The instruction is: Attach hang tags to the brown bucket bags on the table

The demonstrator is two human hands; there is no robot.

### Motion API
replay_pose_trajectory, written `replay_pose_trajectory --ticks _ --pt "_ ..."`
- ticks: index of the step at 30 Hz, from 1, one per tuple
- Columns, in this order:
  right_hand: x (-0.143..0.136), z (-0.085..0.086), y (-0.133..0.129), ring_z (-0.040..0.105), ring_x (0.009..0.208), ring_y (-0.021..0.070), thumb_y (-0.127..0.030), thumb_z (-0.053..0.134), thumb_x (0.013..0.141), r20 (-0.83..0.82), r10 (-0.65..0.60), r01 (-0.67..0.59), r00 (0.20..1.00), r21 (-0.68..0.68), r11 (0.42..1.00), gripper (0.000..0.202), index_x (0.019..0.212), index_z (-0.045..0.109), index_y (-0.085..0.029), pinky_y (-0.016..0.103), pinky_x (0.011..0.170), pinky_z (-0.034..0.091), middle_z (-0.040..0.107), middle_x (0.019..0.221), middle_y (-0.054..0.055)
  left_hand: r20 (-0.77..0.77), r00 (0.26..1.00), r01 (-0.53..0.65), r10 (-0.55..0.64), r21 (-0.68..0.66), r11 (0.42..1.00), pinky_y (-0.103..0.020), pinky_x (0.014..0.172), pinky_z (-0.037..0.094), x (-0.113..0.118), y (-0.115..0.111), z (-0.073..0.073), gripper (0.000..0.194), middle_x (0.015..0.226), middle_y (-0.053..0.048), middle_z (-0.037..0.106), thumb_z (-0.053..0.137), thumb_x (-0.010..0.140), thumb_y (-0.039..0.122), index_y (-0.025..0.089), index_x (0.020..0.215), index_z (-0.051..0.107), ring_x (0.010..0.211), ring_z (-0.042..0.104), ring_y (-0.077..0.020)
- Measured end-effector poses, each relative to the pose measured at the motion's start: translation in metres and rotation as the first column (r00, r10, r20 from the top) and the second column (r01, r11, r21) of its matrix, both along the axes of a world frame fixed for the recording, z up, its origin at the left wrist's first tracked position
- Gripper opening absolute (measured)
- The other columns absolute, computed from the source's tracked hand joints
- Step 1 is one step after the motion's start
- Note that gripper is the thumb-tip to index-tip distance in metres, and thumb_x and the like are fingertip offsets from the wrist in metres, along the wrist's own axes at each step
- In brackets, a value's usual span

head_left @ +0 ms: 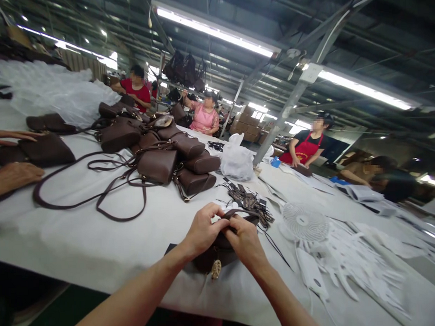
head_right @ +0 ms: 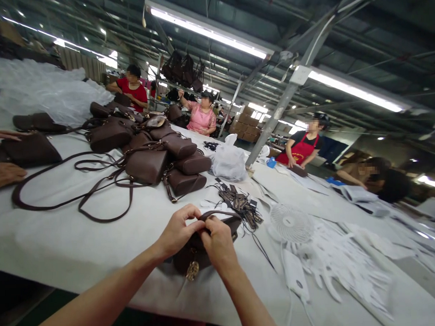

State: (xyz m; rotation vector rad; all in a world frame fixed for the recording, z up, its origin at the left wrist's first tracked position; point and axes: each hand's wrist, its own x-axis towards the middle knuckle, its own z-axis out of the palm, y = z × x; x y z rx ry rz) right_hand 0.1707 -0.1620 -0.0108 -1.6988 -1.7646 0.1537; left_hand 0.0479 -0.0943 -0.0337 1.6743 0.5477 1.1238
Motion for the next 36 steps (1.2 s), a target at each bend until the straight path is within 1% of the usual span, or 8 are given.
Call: replay_pose_trajectory --ticks 4,12,17,20,24,28,31,36 --pt "0.009 0.008 -0.005 0.058 0.072 0.0178 -0.022 0.054 0.083 -0.011 0.072 -0.073 0.997 -0.038 0.997 0.017 0.077 0.069 -0.018 0.026 0.071 0.043 0.064 0.076 0.004 -0.028 0.998 0.053 -0.052 0.024 0.998 -0.022 0.068 0.037 -0.009 0.002 0.005 0.006 0.078 0.000 0.053 0.063 0.070 0.012 0.014 0.067 0.058 0.077 0.049 -0.0130" --pt "0.005 0.002 -0.003 0.057 0.080 0.0178 -0.025 0.057 0.081 -0.060 0.053 -0.057 0.997 -0.057 0.997 0.014 0.082 0.070 -0.019 0.027 0.074 0.041 0.063 0.084 0.003 -0.041 0.960 0.263 -0.277 -0.208 0.942 -0.022 0.062 0.033 -0.018 0.017 0.002 0.009 0.068 0.002 0.048 0.062 0.069 0.017 0.012 0.066 0.055 0.066 0.044 -0.0110" --pt "0.003 0.008 0.008 0.054 0.071 0.0167 -0.013 0.058 0.070 0.161 -0.021 0.054 0.987 -0.203 0.978 0.009 0.066 0.065 -0.018 0.027 0.064 0.035 0.059 0.073 0.002 -0.215 0.961 0.181 -0.176 0.002 0.984 -0.024 0.067 0.037 -0.022 0.018 0.000 0.008 0.076 0.000 0.050 0.060 0.069 0.012 0.014 0.066 0.053 0.074 0.047 -0.0135" --pt "0.008 0.012 0.009 0.053 0.068 0.0149 -0.014 0.055 0.073 0.085 0.060 -0.038 0.995 -0.243 0.969 0.014 0.062 0.062 -0.017 0.025 0.063 0.035 0.059 0.067 0.000 -0.290 0.955 0.118 -0.066 0.167 0.979 -0.024 0.070 0.037 -0.024 0.013 0.002 0.011 0.080 0.000 0.051 0.059 0.071 0.008 0.015 0.066 0.052 0.080 0.049 -0.0149" --pt "0.017 0.014 0.001 0.053 0.063 0.0143 -0.029 0.053 0.083 -0.072 0.151 -0.165 0.986 -0.266 0.950 0.025 0.062 0.062 -0.017 0.025 0.060 0.037 0.060 0.065 0.000 -0.300 0.948 0.170 -0.105 0.199 0.965 -0.024 0.070 0.039 -0.027 0.007 0.004 0.013 0.084 -0.002 0.053 0.058 0.071 0.005 0.015 0.066 0.053 0.082 0.051 -0.0154" --pt "0.022 0.019 -0.017 0.059 0.069 0.0164 -0.036 0.055 0.084 -0.105 0.070 -0.079 0.992 -0.086 0.993 0.023 0.073 0.065 -0.019 0.026 0.067 0.043 0.066 0.073 0.002 -0.305 0.947 0.153 -0.101 0.151 0.977 -0.023 0.067 0.039 -0.032 0.009 0.002 0.012 0.084 -0.002 0.054 0.057 0.069 0.004 0.015 0.065 0.053 0.079 0.051 -0.0151" --pt "0.025 0.020 -0.031 0.060 0.067 0.0176 -0.039 0.050 0.087 -0.014 -0.134 0.134 0.991 0.007 0.991 0.026 0.075 0.063 -0.021 0.028 0.065 0.043 0.066 0.072 0.003 -0.314 0.946 0.128 -0.080 0.134 0.983 -0.024 0.066 0.039 -0.034 0.010 0.001 0.012 0.085 -0.002 0.055 0.054 0.068 0.004 0.015 0.063 0.051 0.076 0.051 -0.0144" --pt "0.025 0.004 -0.041 0.061 0.057 0.0202 -0.050 0.056 0.079 -0.129 -0.260 0.229 0.957 -0.216 0.949 0.032 0.092 0.059 -0.020 0.030 0.055 0.046 0.063 0.062 0.002 -0.295 0.950 0.176 -0.107 0.219 0.960 -0.026 0.075 0.041 -0.028 0.001 0.002 0.014 0.089 -0.003 0.058 0.049 0.067 0.002 0.016 0.066 0.048 0.083 0.052 -0.0164"
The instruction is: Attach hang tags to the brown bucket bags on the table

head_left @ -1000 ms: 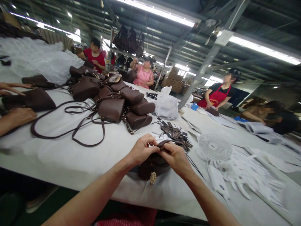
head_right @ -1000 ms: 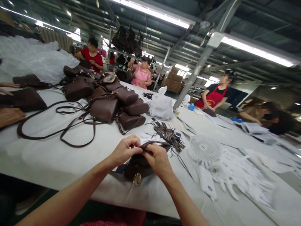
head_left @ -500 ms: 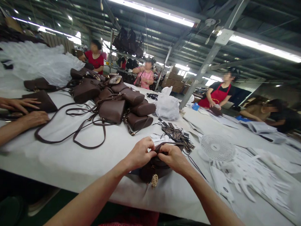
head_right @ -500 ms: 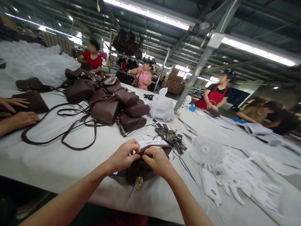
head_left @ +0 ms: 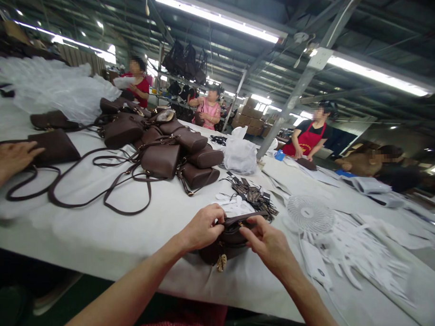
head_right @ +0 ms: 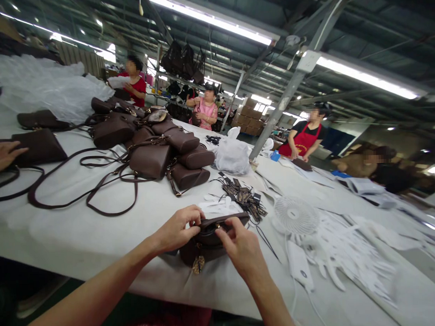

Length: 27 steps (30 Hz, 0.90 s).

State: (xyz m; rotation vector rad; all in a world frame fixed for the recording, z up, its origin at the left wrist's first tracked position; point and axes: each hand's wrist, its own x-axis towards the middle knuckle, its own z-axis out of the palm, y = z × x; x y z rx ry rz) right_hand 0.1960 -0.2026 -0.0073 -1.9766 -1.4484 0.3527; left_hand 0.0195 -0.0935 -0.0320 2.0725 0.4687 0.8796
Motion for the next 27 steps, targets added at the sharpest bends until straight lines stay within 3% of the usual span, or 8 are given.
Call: replay_pose_trajectory --ticks 3,5,8,10,12,17,23,27 --pt "-0.001 -0.008 0.003 0.064 0.062 0.0211 -0.050 0.059 0.074 -0.235 -0.003 0.002 0.972 -0.005 1.000 0.033 0.088 0.058 -0.020 0.031 0.057 0.051 0.066 0.070 0.004 0.010 1.000 0.011 -0.011 0.024 1.000 -0.029 0.080 0.042 0.002 -0.007 -0.003 0.013 0.092 -0.004 0.060 0.047 0.071 0.004 0.017 0.071 0.047 0.087 0.053 -0.0175" --pt "-0.002 -0.008 0.005 0.065 0.064 0.0213 -0.048 0.057 0.075 -0.299 0.022 -0.022 0.954 0.003 1.000 0.031 0.085 0.060 -0.019 0.032 0.058 0.053 0.067 0.074 0.006 0.030 0.999 0.016 -0.017 0.019 1.000 -0.030 0.084 0.042 0.000 -0.010 -0.006 0.012 0.096 -0.005 0.061 0.046 0.074 0.006 0.018 0.074 0.047 0.090 0.053 -0.0181" --pt "-0.001 -0.003 0.008 0.064 0.075 0.0231 -0.041 0.047 0.083 0.015 0.131 -0.131 0.991 0.072 0.989 0.025 0.083 0.061 -0.019 0.035 0.068 0.051 0.066 0.082 0.009 0.063 0.997 0.042 -0.042 0.002 0.999 -0.031 0.087 0.042 -0.005 -0.011 -0.011 0.010 0.102 -0.005 0.061 0.047 0.077 0.008 0.018 0.079 0.048 0.093 0.053 -0.0183" --pt "0.001 0.001 0.009 0.060 0.074 0.0234 -0.036 0.038 0.088 0.283 0.146 -0.173 0.948 0.074 0.982 0.026 0.077 0.055 -0.020 0.035 0.068 0.046 0.063 0.079 0.009 0.071 0.995 0.075 -0.074 -0.012 0.997 -0.031 0.087 0.042 -0.007 -0.010 -0.014 0.011 0.106 -0.006 0.060 0.054 0.076 0.012 0.018 0.082 0.048 0.095 0.053 -0.0192" --pt "0.002 0.002 0.010 0.057 0.066 0.0218 -0.036 0.032 0.091 0.353 0.127 -0.150 0.927 0.038 0.988 0.028 0.072 0.046 -0.022 0.033 0.062 0.041 0.059 0.070 0.006 0.085 0.992 0.092 -0.089 -0.031 0.995 -0.031 0.088 0.041 -0.007 -0.010 -0.017 0.018 0.109 -0.006 0.060 0.062 0.073 0.014 0.018 0.083 0.048 0.098 0.052 -0.0201" --pt "-0.014 0.006 0.008 0.053 0.050 0.0163 -0.041 0.035 0.091 0.084 0.132 -0.126 0.988 -0.072 0.989 0.031 0.068 0.045 -0.023 0.027 0.053 0.038 0.054 0.056 0.000 0.148 0.986 0.086 -0.071 -0.094 0.992 -0.029 0.087 0.041 0.002 -0.013 -0.029 0.017 0.102 -0.005 0.061 0.061 0.074 0.011 0.018 0.083 0.049 0.095 0.053 -0.0185" --pt "-0.039 0.007 0.009 0.046 0.041 0.0128 -0.044 0.041 0.089 -0.137 0.154 -0.161 0.979 -0.043 0.986 0.032 0.066 0.048 -0.023 0.025 0.047 0.037 0.052 0.048 -0.003 0.194 0.980 0.074 -0.037 -0.190 0.979 -0.029 0.083 0.043 0.002 -0.013 -0.038 0.014 0.093 -0.004 0.061 0.058 0.078 0.016 0.017 0.091 0.055 0.088 0.054 -0.0177" --pt "-0.031 0.001 0.008 0.042 0.039 0.0120 -0.050 0.043 0.089 -0.264 0.147 -0.165 0.953 -0.048 0.985 0.035 0.067 0.048 -0.022 0.024 0.042 0.032 0.047 0.044 -0.004 0.194 0.979 0.089 -0.056 -0.165 0.982 -0.036 0.097 0.040 0.003 -0.018 -0.046 0.046 0.117 -0.008 0.059 0.058 0.079 0.018 0.017 0.124 0.047 0.106 0.053 -0.0218"
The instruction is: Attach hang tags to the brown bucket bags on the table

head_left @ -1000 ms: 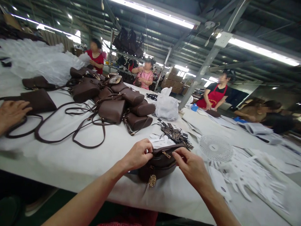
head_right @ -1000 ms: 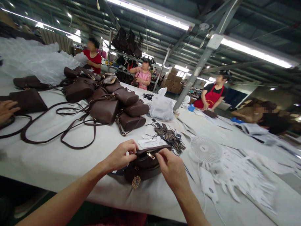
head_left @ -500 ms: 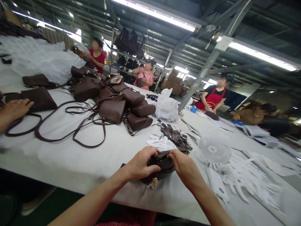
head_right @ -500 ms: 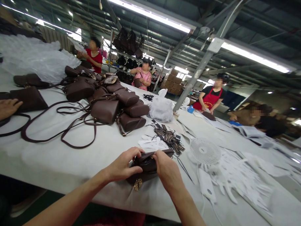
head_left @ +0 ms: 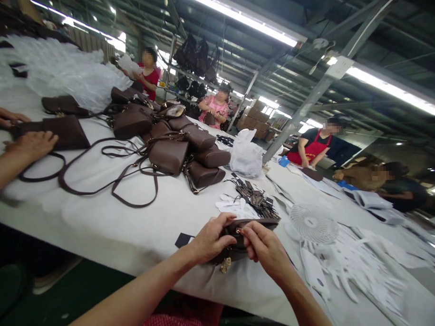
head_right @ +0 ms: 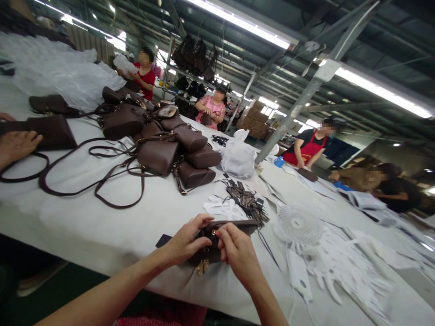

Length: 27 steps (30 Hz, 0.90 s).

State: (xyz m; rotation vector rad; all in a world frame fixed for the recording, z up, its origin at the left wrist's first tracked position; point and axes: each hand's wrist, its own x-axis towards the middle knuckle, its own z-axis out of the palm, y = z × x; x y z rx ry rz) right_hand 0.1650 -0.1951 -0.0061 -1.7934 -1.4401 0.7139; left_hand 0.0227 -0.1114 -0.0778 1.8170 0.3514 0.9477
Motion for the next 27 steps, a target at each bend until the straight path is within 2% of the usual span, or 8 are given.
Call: replay_pose_trajectory --ticks 4,7,10,12,14,16,21,27 --pt "-0.001 0.000 0.000 0.043 0.040 0.0116 -0.046 0.043 0.090 0.073 0.070 -0.072 0.995 0.036 0.997 0.033 0.068 0.048 -0.022 0.023 0.045 0.034 0.048 0.044 -0.004 -0.016 0.999 0.050 -0.049 0.055 0.997 -0.045 0.114 0.022 0.009 -0.003 -0.002 0.069 0.147 -0.016 0.033 0.053 0.083 0.020 0.014 0.145 0.024 0.135 0.030 -0.0265" --pt "-0.005 0.002 0.004 0.046 0.042 0.0115 -0.041 0.042 0.091 0.175 0.067 -0.083 0.982 0.087 0.993 0.031 0.068 0.048 -0.021 0.023 0.049 0.037 0.051 0.045 -0.004 0.001 0.981 0.191 -0.192 -0.065 0.979 -0.045 0.115 0.019 0.011 0.006 0.003 0.076 0.147 -0.016 0.031 0.059 0.078 0.024 0.012 0.146 0.025 0.136 0.028 -0.0286" --pt "-0.004 0.002 0.005 0.045 0.040 0.0110 -0.043 0.042 0.092 0.104 0.065 -0.068 0.993 0.031 0.997 0.034 0.067 0.048 -0.021 0.022 0.048 0.037 0.052 0.044 -0.004 0.185 0.848 0.530 -0.497 -0.291 0.797 -0.043 0.110 0.029 0.005 0.020 0.003 0.069 0.136 -0.013 0.046 0.059 0.077 0.028 0.013 0.141 0.038 0.125 0.042 -0.0290" --pt "-0.004 0.001 0.002 0.045 0.039 0.0107 -0.044 0.043 0.091 0.060 0.063 -0.063 0.996 0.002 0.998 0.034 0.067 0.049 -0.021 0.022 0.046 0.036 0.052 0.044 -0.004 0.326 0.751 0.660 -0.574 -0.391 0.642 -0.043 0.104 0.035 0.002 0.025 -0.001 0.064 0.123 -0.012 0.056 0.058 0.080 0.032 0.013 0.139 0.043 0.113 0.052 -0.0283" --pt "-0.006 -0.001 0.000 0.045 0.039 0.0104 -0.043 0.044 0.091 0.042 0.043 -0.044 0.998 0.026 0.999 0.034 0.067 0.049 -0.021 0.021 0.045 0.036 0.052 0.045 -0.004 0.382 0.719 0.694 -0.581 -0.428 0.578 -0.043 0.102 0.036 0.000 0.026 -0.006 0.067 0.117 -0.011 0.059 0.061 0.081 0.035 0.014 0.141 0.041 0.108 0.055 -0.0276" --pt "-0.012 -0.005 -0.002 0.045 0.039 0.0098 -0.041 0.043 0.091 0.038 0.023 -0.026 0.999 0.077 0.997 0.032 0.067 0.048 -0.020 0.021 0.045 0.037 0.051 0.047 -0.005 0.361 0.751 0.661 -0.554 -0.402 0.634 -0.041 0.105 0.033 0.000 0.023 -0.009 0.064 0.124 -0.010 0.057 0.060 0.084 0.036 0.016 0.142 0.041 0.115 0.052 -0.0275" --pt "-0.029 -0.012 0.002 0.049 0.043 0.0102 -0.033 0.041 0.091 0.150 -0.075 0.049 0.986 0.172 0.984 0.027 0.068 0.048 -0.020 0.022 0.048 0.037 0.050 0.051 -0.005 0.152 0.917 0.392 -0.368 -0.185 0.901 -0.039 0.115 0.022 -0.003 0.010 -0.005 0.056 0.144 -0.008 0.041 0.052 0.090 0.032 0.019 0.142 0.037 0.133 0.036 -0.0250" --pt "-0.003 0.009 -0.014 0.061 0.063 0.0149 -0.035 0.050 0.091 0.287 -0.030 -0.035 0.957 0.219 0.975 0.021 0.089 0.063 -0.019 0.024 0.060 0.046 0.065 0.075 0.001 0.040 0.997 0.062 -0.062 -0.012 0.998 -0.039 0.115 0.027 0.002 0.003 -0.012 0.054 0.141 -0.009 0.045 0.051 0.087 0.023 0.019 0.139 0.038 0.131 0.040 -0.0228"
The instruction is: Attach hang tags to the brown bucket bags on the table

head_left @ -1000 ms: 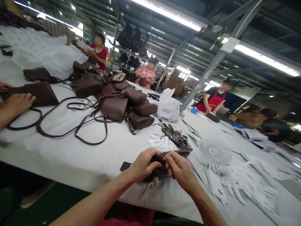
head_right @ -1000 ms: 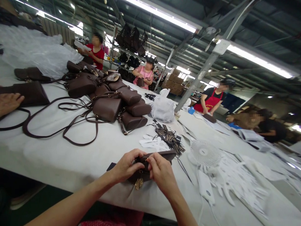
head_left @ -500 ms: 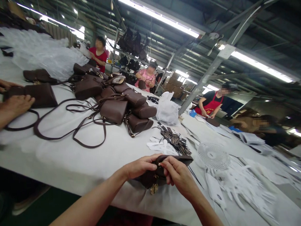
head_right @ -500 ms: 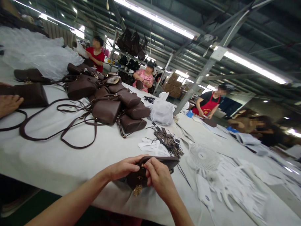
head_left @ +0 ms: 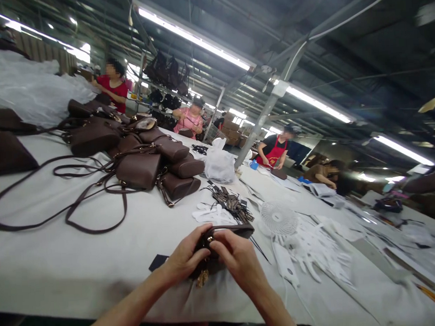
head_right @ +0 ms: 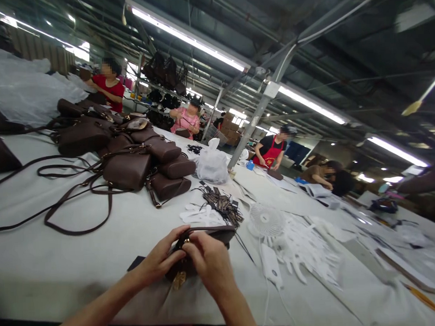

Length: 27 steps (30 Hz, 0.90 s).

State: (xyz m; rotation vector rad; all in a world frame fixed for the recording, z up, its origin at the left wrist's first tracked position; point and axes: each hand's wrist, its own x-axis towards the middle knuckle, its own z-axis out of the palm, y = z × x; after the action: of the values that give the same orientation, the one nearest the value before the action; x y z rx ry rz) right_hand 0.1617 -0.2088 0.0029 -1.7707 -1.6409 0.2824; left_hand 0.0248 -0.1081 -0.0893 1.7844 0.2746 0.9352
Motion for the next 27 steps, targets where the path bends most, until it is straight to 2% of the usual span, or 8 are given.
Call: replay_pose_trajectory --ticks 4,8,13,16,18,22,25,27 --pt "0.049 0.005 -0.011 0.053 0.116 0.0257 -0.037 0.058 0.087 0.375 -0.082 0.021 0.924 0.165 0.986 0.043 0.126 0.054 -0.019 0.038 0.097 0.044 0.058 0.125 0.011 -0.018 0.997 -0.071 0.072 0.042 0.997 -0.040 0.113 0.031 0.006 0.002 0.004 0.057 0.135 -0.009 0.050 0.055 0.081 0.018 0.019 0.136 0.040 0.125 0.045 -0.0237" --pt "0.070 -0.006 -0.006 0.031 0.136 0.0329 -0.033 0.069 0.079 0.560 -0.012 0.031 0.828 -0.024 0.999 0.075 0.144 0.035 -0.016 0.053 0.111 0.027 0.040 0.146 0.015 -0.007 0.997 -0.080 0.082 0.121 0.989 -0.038 0.108 0.036 0.010 -0.002 0.013 0.049 0.128 -0.008 0.054 0.054 0.081 0.015 0.021 0.129 0.046 0.119 0.049 -0.0223" --pt "0.067 0.011 0.008 0.052 0.113 0.0280 -0.025 0.074 0.076 0.675 0.174 -0.011 0.717 -0.239 0.971 0.056 0.128 0.052 -0.025 0.045 0.097 0.038 0.060 0.124 0.007 0.052 0.998 -0.045 0.035 0.193 0.980 -0.032 0.104 0.040 0.010 -0.003 0.008 0.032 0.122 -0.006 0.055 0.044 0.089 0.014 0.023 0.118 0.051 0.116 0.050 -0.0198" --pt "0.062 0.024 0.016 0.058 0.094 0.0256 -0.029 0.071 0.079 0.765 0.305 -0.033 0.567 -0.349 0.936 0.032 0.107 0.060 -0.020 0.038 0.079 0.041 0.067 0.101 0.006 -0.030 0.998 0.069 -0.064 0.216 0.974 -0.033 0.107 0.038 0.001 0.006 0.006 0.037 0.131 -0.006 0.052 0.045 0.090 0.016 0.026 0.125 0.050 0.121 0.048 -0.0210" --pt "0.051 0.024 0.020 0.057 0.085 0.0229 -0.020 0.060 0.086 0.814 0.388 -0.107 0.431 -0.381 0.918 0.005 0.090 0.060 -0.017 0.036 0.076 0.040 0.067 0.088 0.006 -0.137 0.983 0.144 -0.123 0.157 0.977 -0.036 0.112 0.032 -0.011 0.016 0.007 0.046 0.137 -0.005 0.049 0.052 0.087 0.019 0.028 0.132 0.046 0.128 0.044 -0.0232" --pt "0.038 0.021 0.028 0.055 0.076 0.0193 -0.007 0.050 0.086 0.839 0.437 -0.296 0.323 -0.349 0.889 0.014 0.081 0.057 -0.019 0.033 0.070 0.037 0.064 0.080 0.003 -0.240 0.905 0.335 -0.352 -0.109 0.936 -0.043 0.117 0.019 -0.048 0.041 0.001 0.090 0.152 -0.004 0.031 0.073 0.076 0.036 0.034 0.149 0.020 0.141 0.026 -0.0278" --pt "0.075 0.059 0.034 0.059 0.077 0.0181 -0.004 0.056 0.079 0.870 0.288 -0.171 0.400 -0.238 0.956 0.017 0.078 0.061 -0.020 0.030 0.068 0.038 0.066 0.079 0.003 -0.224 0.904 0.310 -0.364 -0.243 0.919 -0.046 0.116 0.020 -0.082 0.063 -0.010 0.100 0.154 -0.007 0.028 0.077 0.071 0.047 0.033 0.150 0.016 0.140 0.027 -0.0285" --pt "0.125 0.104 0.040 0.062 0.078 0.0182 -0.008 0.062 0.076 0.894 -0.100 0.180 0.436 0.022 0.983 0.014 0.077 0.065 -0.022 0.030 0.071 0.041 0.068 0.080 0.006 -0.237 0.938 0.176 -0.254 -0.308 0.935 -0.046 0.114 0.024 -0.103 0.078 -0.016 0.092 0.150 -0.009 0.034 0.073 0.075 0.050 0.032 0.149 0.021 0.137 0.034 -0.0278"
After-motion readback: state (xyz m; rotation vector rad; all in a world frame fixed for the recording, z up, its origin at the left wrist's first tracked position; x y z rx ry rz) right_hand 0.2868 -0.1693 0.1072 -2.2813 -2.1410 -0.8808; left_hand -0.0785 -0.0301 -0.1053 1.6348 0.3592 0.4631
